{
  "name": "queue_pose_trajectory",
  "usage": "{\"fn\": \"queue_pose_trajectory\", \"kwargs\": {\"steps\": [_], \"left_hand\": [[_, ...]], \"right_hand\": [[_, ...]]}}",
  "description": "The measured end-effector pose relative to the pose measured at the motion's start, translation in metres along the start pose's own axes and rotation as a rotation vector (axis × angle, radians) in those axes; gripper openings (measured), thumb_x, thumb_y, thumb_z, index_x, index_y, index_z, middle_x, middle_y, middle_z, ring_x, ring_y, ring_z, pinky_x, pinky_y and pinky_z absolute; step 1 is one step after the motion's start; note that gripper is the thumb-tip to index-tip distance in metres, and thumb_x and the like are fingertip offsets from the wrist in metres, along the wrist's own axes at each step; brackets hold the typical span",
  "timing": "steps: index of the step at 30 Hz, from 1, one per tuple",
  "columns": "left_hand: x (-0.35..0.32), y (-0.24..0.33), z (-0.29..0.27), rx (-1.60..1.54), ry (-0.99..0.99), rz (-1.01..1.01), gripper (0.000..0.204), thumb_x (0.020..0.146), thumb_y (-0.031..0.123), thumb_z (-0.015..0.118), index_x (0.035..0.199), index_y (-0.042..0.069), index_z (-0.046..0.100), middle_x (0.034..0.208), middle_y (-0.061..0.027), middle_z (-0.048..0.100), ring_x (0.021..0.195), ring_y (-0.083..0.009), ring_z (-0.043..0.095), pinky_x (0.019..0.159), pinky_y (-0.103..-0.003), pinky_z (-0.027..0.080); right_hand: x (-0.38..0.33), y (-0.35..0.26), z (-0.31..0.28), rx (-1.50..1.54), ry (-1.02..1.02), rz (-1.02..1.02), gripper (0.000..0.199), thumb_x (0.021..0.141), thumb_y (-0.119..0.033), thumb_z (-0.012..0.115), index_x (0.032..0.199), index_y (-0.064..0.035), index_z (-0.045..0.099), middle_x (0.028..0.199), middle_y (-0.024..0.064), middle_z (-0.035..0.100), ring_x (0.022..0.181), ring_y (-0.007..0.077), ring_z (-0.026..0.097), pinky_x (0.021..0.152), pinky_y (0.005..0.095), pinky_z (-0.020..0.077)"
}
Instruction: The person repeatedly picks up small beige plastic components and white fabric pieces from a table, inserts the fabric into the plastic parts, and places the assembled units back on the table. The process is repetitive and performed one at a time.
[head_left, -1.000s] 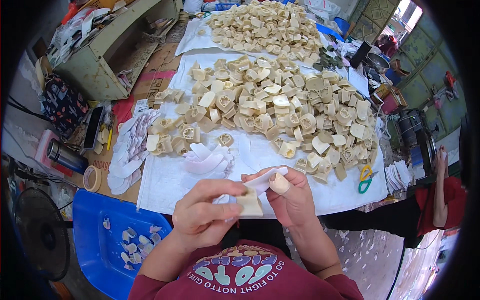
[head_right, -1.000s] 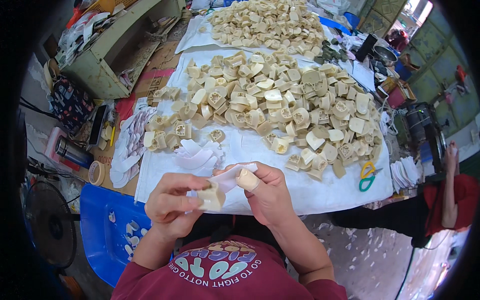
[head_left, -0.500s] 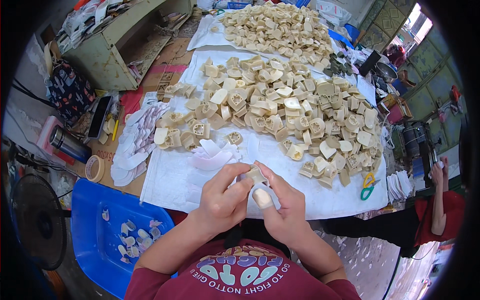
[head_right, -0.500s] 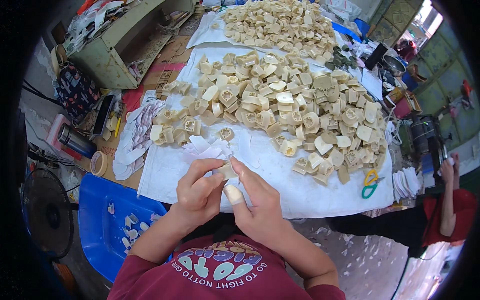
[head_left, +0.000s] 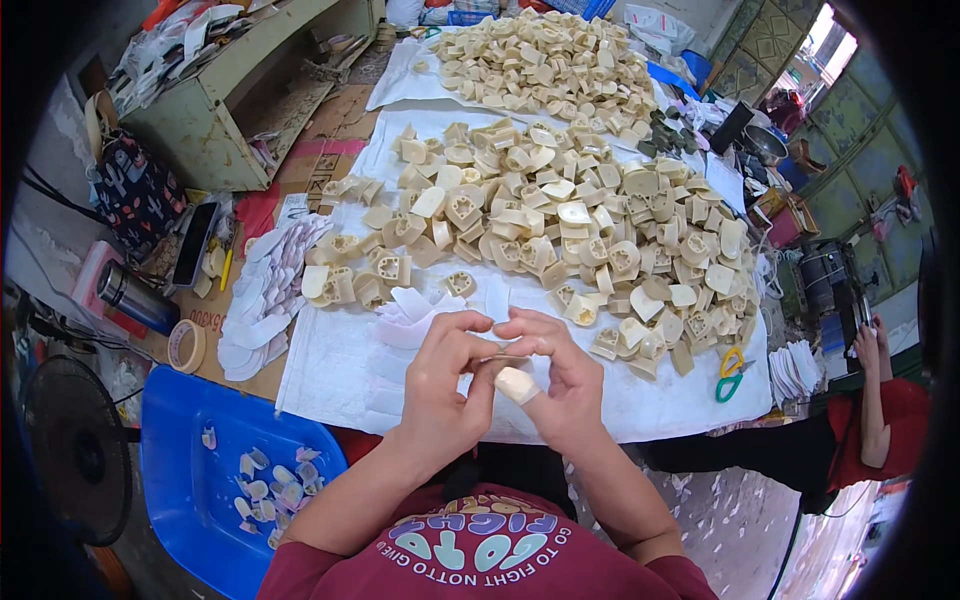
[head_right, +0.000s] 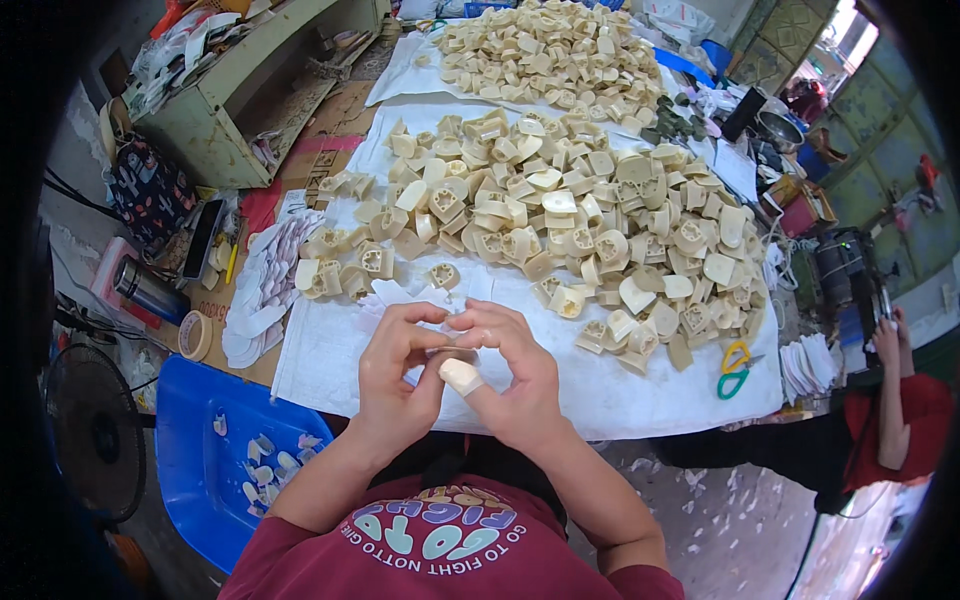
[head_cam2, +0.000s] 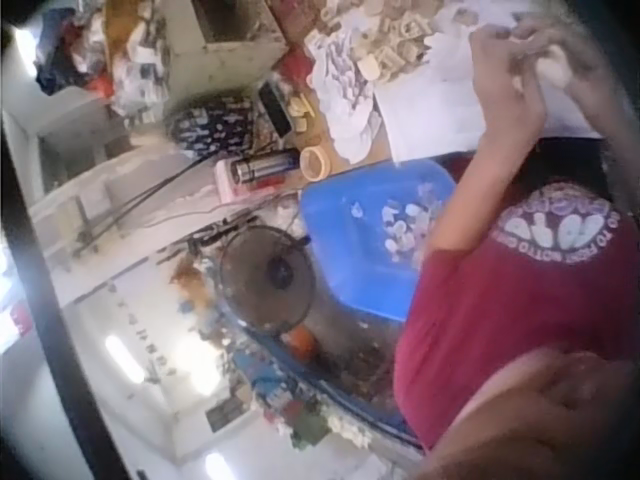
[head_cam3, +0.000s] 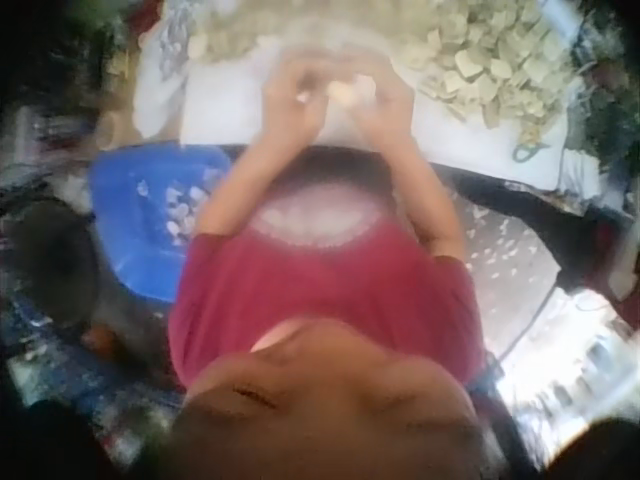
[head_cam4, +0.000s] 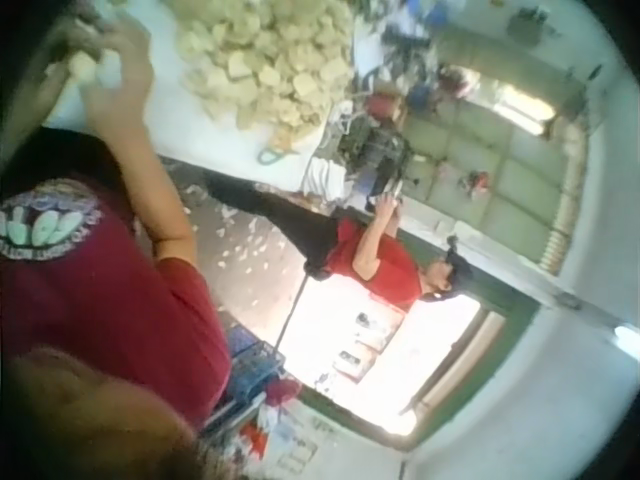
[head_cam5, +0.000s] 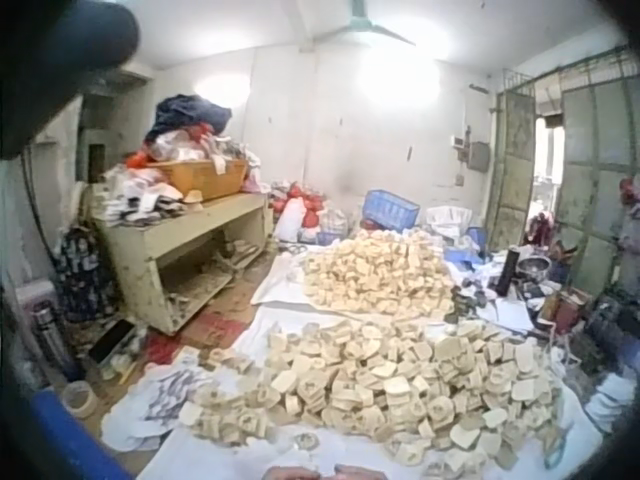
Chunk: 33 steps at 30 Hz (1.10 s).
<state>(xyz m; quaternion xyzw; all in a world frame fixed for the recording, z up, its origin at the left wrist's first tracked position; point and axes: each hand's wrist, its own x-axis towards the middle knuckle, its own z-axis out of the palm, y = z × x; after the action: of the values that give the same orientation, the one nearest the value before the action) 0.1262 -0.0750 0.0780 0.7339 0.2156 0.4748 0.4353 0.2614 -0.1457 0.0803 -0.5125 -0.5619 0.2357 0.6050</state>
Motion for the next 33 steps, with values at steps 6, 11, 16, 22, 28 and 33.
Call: {"fn": "queue_pose_trajectory", "kwargs": {"steps": [6, 11, 16, 22, 28, 33], "left_hand": [[0.006, 0.005, -0.012, -0.894, -0.141, -0.814, 0.013, 0.084, -0.003, 0.064, 0.093, 0.001, 0.057, 0.104, -0.0095, 0.056, 0.081, -0.0153, 0.065, 0.064, -0.029, 0.059], [-0.003, -0.001, -0.003, -0.594, -0.077, -0.576, 0.011, 0.085, -0.005, 0.062, 0.092, -0.001, 0.055, 0.104, -0.0087, 0.054, 0.081, -0.0157, 0.065, 0.063, -0.026, 0.058], [-0.006, -0.007, -0.005, -0.412, -0.096, -0.380, 0.012, 0.084, -0.009, 0.058, 0.093, -0.002, 0.054, 0.108, -0.0113, 0.051, 0.082, -0.0159, 0.065, 0.062, -0.025, 0.057], [0.001, 0.002, -0.015, 0.074, -0.200, -0.111, 0.025, 0.082, -0.008, 0.060, 0.105, 0.000, 0.054, 0.120, -0.0150, 0.049, 0.101, -0.0201, 0.060, 0.076, -0.031, 0.057], [-0.004, -0.008, -0.005, -0.888, 0.015, -0.685, 0.060, 0.090, 0.010, 0.059, 0.143, 0.006, 0.029, 0.122, -0.0157, 0.053, 0.103, -0.0254, 0.061, 0.084, -0.037, 0.053], [0.004, 0.008, -0.011, -1.232, 0.025, -0.820, 0.062, 0.096, 0.028, 0.049, 0.149, 0.013, 0.019, 0.113, -0.0135, 0.058, 0.101, -0.0232, 0.061, 0.081, -0.038, 0.053]], "right_hand": [[0.002, -0.002, -0.021, 0.506, -0.117, 0.395, 0.016, 0.078, -0.005, 0.068, 0.094, -0.0050, 0.069, 0.116, 0.0092, 0.064, 0.123, 0.0294, 0.048, 0.105, 0.0446, 0.0329], [0.000, -0.005, -0.008, -0.189, -0.010, 0.005, 0.010, 0.077, -0.002, 0.065, 0.086, -0.0060, 0.066, 0.104, 0.0072, 0.067, 0.118, 0.0316, 0.052, 0.101, 0.0440, 0.0357], [0.013, -0.010, -0.018, -0.445, -0.176, -0.150, 0.008, 0.076, -0.002, 0.066, 0.081, -0.0072, 0.063, 0.095, 0.0061, 0.068, 0.111, 0.0312, 0.056, 0.095, 0.0423, 0.0392], [0.009, -0.002, -0.017, -0.298, -0.120, -0.081, 0.011, 0.076, -0.007, 0.068, 0.087, -0.0067, 0.066, 0.099, 0.0066, 0.068, 0.113, 0.0329, 0.054, 0.097, 0.0430, 0.0387], [0.004, -0.006, -0.006, -0.648, 0.151, -0.337, 0.018, 0.080, -0.014, 0.068, 0.097, -0.0076, 0.069, 0.111, 0.0078, 0.066, 0.115, 0.0338, 0.052, 0.098, 0.0437, 0.0384], [-0.013, -0.003, 0.012, -0.403, 0.050, -0.315, 0.027, 0.080, -0.020, 0.069, 0.104, -0.0077, 0.069, 0.122, 0.0127, 0.061, 0.120, 0.0347, 0.049, 0.102, 0.0423, 0.0367]]}}
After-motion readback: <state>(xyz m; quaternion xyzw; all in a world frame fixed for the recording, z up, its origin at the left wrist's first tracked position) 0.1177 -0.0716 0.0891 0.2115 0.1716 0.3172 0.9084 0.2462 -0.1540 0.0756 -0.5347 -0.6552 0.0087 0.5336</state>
